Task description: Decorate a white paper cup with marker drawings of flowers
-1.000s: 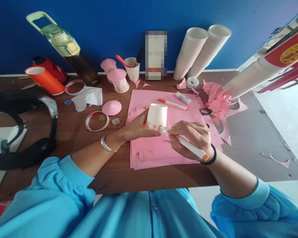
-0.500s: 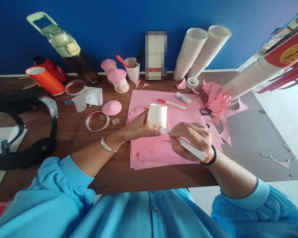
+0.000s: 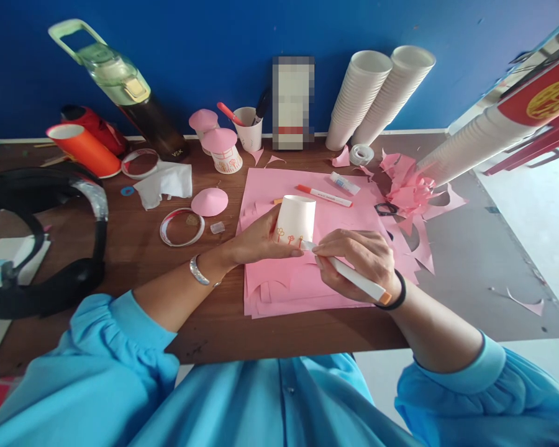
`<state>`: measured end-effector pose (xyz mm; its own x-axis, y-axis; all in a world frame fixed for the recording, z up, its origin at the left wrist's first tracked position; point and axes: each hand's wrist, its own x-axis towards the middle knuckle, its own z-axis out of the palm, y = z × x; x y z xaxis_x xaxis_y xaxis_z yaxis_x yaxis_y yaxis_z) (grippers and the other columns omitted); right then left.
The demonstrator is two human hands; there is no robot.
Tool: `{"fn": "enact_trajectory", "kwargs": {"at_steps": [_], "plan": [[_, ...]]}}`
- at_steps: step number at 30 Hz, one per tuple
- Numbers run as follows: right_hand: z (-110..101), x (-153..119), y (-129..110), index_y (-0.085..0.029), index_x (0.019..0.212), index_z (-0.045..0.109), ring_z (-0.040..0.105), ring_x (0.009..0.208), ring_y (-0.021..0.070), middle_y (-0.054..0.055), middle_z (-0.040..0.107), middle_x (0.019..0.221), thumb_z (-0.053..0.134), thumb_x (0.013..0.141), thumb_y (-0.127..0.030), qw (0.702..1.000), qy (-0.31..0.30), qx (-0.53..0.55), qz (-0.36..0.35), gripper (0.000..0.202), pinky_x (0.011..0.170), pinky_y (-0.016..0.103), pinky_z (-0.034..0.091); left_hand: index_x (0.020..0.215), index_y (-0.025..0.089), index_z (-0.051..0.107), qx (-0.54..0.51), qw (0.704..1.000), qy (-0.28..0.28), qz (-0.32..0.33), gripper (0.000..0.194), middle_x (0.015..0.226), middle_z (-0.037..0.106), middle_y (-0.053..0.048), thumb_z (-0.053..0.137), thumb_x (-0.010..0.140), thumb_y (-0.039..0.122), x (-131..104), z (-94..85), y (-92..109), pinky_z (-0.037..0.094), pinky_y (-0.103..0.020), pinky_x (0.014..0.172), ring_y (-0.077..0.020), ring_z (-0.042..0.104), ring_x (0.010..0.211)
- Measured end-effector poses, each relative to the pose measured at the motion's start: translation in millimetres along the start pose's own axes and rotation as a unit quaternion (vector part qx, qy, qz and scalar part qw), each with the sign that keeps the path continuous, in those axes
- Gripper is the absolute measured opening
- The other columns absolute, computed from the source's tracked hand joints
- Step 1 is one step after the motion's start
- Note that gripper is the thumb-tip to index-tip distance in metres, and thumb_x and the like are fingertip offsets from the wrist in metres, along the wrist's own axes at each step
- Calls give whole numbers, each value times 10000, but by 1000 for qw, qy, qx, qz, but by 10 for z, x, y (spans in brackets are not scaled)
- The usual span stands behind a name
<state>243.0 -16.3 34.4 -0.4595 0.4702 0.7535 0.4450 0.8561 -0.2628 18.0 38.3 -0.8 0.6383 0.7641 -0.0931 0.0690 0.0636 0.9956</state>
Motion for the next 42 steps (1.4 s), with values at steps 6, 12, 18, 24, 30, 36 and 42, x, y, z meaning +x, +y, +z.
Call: {"fn": "enact_trajectory", "kwargs": {"at_steps": [6,12,18,24,30,36,42], "plan": [[21,-1,3,-220,998,627,732,623,145,-10,732,749,637,899,-26,1000,7,10,1,218,553,247,568,1317,207,554,-4,1000,-7,-1,801,1227,683,-123,950,691,512,0,20,15,568,-468,945,-327,665,1144],[16,6,9,-206,983,624,732,619,149,8,739,757,638,898,-22,1000,14,1,0,203,547,251,563,1327,209,543,-7,1000,-9,2,812,1283,675,-137,956,691,500,-1,16,-2,572,-464,951,-338,655,1193],[8,-1,8,-208,960,614,715,597,145,7,722,734,628,886,-6,1000,16,-8,3,215,541,247,556,1364,212,521,-13,1000,-9,0,853,1345,652,-141,954,693,514,-10,16,-12,568,-461,986,-341,641,1239],[15,-1,3,-229,969,601,714,598,135,-18,719,728,619,899,-27,1000,16,-12,7,214,541,240,563,1340,209,528,-9,1000,-9,-3,821,1262,667,-116,949,702,510,-10,13,8,566,-452,969,-312,652,1170],[4,-1,7,-222,979,604,719,605,145,-9,721,727,630,897,-19,1000,15,-13,0,221,551,251,572,1321,212,542,-2,1000,-8,2,804,1249,666,-111,949,692,503,-1,7,14,558,-451,965,-311,649,1164],[-6,-12,14,-223,979,606,715,616,143,-4,722,746,625,899,-26,1000,16,-21,5,214,563,247,574,1313,203,538,-7,1000,-5,-12,807,1236,665,-114,950,693,512,-16,-2,-6,558,-431,920,-296,649,1129],[2,-17,11,-226,969,600,701,592,137,-16,708,721,619,898,-26,1000,20,-23,7,214,547,245,559,1276,205,550,-19,1000,-19,-4,739,1127,665,-83,938,723,502,-13,-4,-1,553,-381,842,-246,644,1015]]}}
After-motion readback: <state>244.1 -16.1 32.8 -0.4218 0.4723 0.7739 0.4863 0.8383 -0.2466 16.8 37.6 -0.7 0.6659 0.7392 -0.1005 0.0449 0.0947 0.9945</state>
